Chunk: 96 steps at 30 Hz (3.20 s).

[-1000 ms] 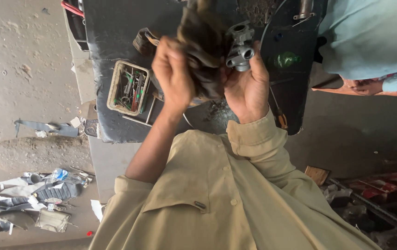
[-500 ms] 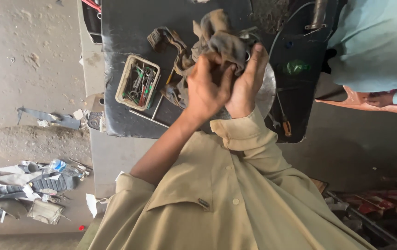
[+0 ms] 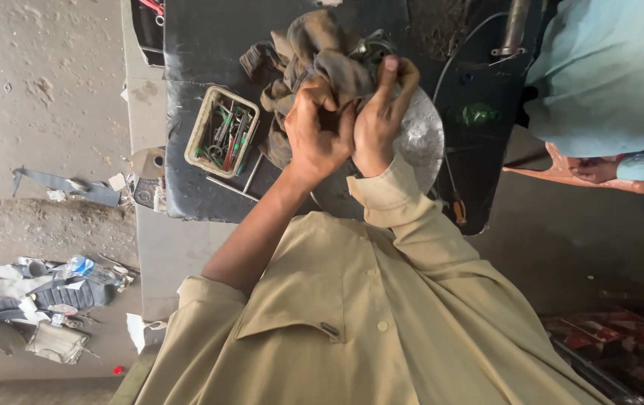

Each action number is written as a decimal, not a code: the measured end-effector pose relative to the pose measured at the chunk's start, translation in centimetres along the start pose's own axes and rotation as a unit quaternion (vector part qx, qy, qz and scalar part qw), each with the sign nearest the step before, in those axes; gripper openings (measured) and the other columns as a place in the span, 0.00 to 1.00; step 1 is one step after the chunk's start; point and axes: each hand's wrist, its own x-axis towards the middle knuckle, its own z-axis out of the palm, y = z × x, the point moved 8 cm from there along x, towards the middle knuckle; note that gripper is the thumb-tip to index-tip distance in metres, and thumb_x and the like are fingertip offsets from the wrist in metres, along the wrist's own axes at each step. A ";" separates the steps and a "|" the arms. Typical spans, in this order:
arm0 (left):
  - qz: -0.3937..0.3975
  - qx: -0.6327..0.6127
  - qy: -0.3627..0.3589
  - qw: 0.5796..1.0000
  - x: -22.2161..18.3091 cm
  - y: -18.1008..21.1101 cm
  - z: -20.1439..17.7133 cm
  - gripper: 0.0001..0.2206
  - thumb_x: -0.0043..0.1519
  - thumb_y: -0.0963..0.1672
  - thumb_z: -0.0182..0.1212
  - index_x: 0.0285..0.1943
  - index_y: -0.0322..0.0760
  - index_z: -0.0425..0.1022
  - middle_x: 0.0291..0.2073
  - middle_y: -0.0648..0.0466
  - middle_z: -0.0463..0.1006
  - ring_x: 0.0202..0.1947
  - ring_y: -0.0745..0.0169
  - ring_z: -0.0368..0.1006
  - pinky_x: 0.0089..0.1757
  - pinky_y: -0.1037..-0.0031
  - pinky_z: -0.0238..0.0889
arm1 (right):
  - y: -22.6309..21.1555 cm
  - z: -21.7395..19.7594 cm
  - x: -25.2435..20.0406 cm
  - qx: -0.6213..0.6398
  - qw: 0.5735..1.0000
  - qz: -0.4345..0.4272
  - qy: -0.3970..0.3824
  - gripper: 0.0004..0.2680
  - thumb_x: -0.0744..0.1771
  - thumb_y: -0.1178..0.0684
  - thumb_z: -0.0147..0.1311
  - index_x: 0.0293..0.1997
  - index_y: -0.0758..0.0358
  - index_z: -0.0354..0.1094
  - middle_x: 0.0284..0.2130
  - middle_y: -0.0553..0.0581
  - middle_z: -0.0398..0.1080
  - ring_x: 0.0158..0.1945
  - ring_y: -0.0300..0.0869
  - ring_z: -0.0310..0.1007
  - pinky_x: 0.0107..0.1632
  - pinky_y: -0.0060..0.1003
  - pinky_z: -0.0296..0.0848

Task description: Cleaning and inspecting small internal components of a motorcycle carburetor.

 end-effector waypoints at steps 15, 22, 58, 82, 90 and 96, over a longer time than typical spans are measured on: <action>-0.248 -0.510 0.034 0.823 4.9 -5.3 -0.8 0.14 0.72 0.36 0.56 0.65 0.34 0.65 0.54 0.51 0.78 0.53 0.63 0.76 0.51 0.73 0.72 | -9.0 3.2 -1.3 0.121 0.965 -0.118 -0.200 0.20 0.73 0.48 0.52 0.74 0.56 0.51 0.58 0.58 0.67 0.48 0.43 0.73 0.52 0.45 0.78; -0.167 -0.285 -0.068 0.942 2.3 -2.3 0.7 0.14 0.73 0.38 0.61 0.67 0.33 0.68 0.54 0.52 0.74 0.54 0.65 0.71 0.56 0.75 0.65 | -9.3 0.8 -2.7 0.070 0.962 -0.160 -0.208 0.15 0.74 0.55 0.52 0.69 0.64 0.55 0.50 0.57 0.70 0.48 0.38 0.72 0.53 0.37 0.74; -0.275 -0.382 0.109 0.876 2.2 -2.8 3.0 0.16 0.61 0.31 0.55 0.49 0.39 0.57 0.39 0.56 0.66 0.33 0.75 0.64 0.34 0.81 0.61 | -9.4 1.8 -4.4 -0.066 0.913 -0.254 -0.311 0.25 0.69 0.62 0.59 0.76 0.66 0.52 0.63 0.57 0.63 0.63 0.42 0.68 0.67 0.37 0.74; -0.262 -0.360 -0.241 0.863 1.8 -1.0 2.3 0.28 0.65 0.36 0.70 0.74 0.32 0.64 0.49 0.58 0.76 0.42 0.73 0.71 0.45 0.79 0.68 | -13.2 0.1 -7.2 -0.214 0.890 -0.312 -0.256 0.25 0.66 0.70 0.62 0.71 0.72 0.54 0.61 0.66 0.66 0.57 0.45 0.75 0.58 0.36 0.78; -0.216 -0.375 -0.278 0.858 2.8 1.8 2.6 0.24 0.70 0.36 0.65 0.75 0.33 0.63 0.56 0.53 0.77 0.56 0.71 0.73 0.58 0.78 0.67 | -11.3 -0.6 -7.4 -0.145 0.910 -0.262 -0.288 0.25 0.66 0.71 0.64 0.70 0.73 0.55 0.59 0.65 0.66 0.57 0.43 0.75 0.57 0.37 0.80; -0.248 -0.452 -0.159 0.842 -0.1 0.1 4.7 0.22 0.66 0.33 0.53 0.70 0.34 0.63 0.53 0.53 0.73 0.53 0.70 0.70 0.54 0.78 0.65 | -11.0 -0.9 -8.5 -0.223 0.880 -0.382 -0.170 0.25 0.65 0.72 0.62 0.69 0.70 0.55 0.64 0.66 0.63 0.58 0.45 0.74 0.57 0.36 0.79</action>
